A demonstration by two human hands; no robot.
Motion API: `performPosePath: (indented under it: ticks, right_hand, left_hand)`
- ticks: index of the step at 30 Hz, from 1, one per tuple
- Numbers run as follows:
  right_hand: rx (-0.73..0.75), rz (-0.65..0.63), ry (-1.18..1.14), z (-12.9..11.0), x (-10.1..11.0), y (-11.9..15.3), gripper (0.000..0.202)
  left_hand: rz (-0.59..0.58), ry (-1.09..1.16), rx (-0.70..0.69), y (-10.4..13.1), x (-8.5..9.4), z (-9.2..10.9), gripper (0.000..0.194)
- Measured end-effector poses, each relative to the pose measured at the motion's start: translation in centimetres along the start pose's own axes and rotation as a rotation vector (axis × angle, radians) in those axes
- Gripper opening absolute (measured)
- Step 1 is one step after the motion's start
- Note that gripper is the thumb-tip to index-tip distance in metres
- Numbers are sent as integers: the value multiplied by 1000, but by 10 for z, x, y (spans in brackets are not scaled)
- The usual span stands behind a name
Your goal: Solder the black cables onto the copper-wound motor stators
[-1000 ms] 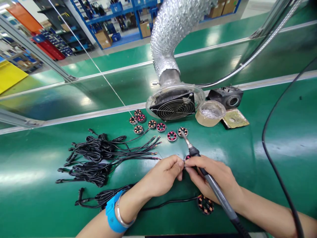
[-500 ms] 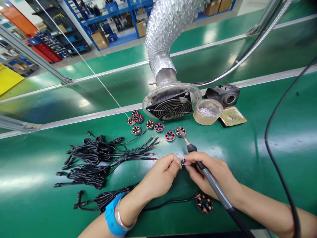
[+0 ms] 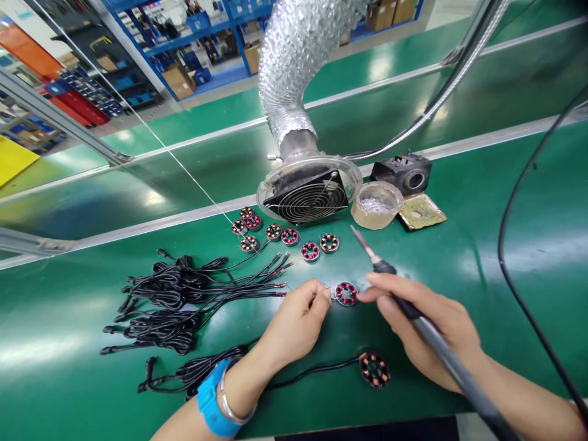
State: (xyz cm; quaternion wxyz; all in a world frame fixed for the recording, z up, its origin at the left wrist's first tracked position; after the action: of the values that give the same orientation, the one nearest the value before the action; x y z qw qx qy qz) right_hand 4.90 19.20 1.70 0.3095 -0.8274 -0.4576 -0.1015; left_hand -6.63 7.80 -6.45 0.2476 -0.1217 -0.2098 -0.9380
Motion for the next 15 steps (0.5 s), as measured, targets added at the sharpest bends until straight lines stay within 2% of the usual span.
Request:
performPosePath:
  ticks: [4,10,15]
  right_hand:
    - [13,86,-62,-4,25,15,41]
    - [-58,41,-55,11,23,28,28]
    - [-70,30,-73,14,20,26,27]
  left_hand:
    - [8,-14,-4,0,0,0,33]
    - [5,-12,-19,-1,0,2,31]
    - [-2,-18,-7,-1,-1,2,30]
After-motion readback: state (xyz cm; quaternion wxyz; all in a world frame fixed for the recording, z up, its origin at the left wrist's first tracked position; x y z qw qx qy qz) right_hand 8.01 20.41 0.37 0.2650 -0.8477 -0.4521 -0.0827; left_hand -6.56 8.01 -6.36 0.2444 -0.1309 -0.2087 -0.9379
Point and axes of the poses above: each hand's wrist, its own y-axis away from the middle knuckle, its own x-axis out of the back of the hand, z = x × y, the point moved 10 cm from there along -y, towards the middle knuckle, and after that the axes turned 2 degrees about -x, right-handed, at the moved point
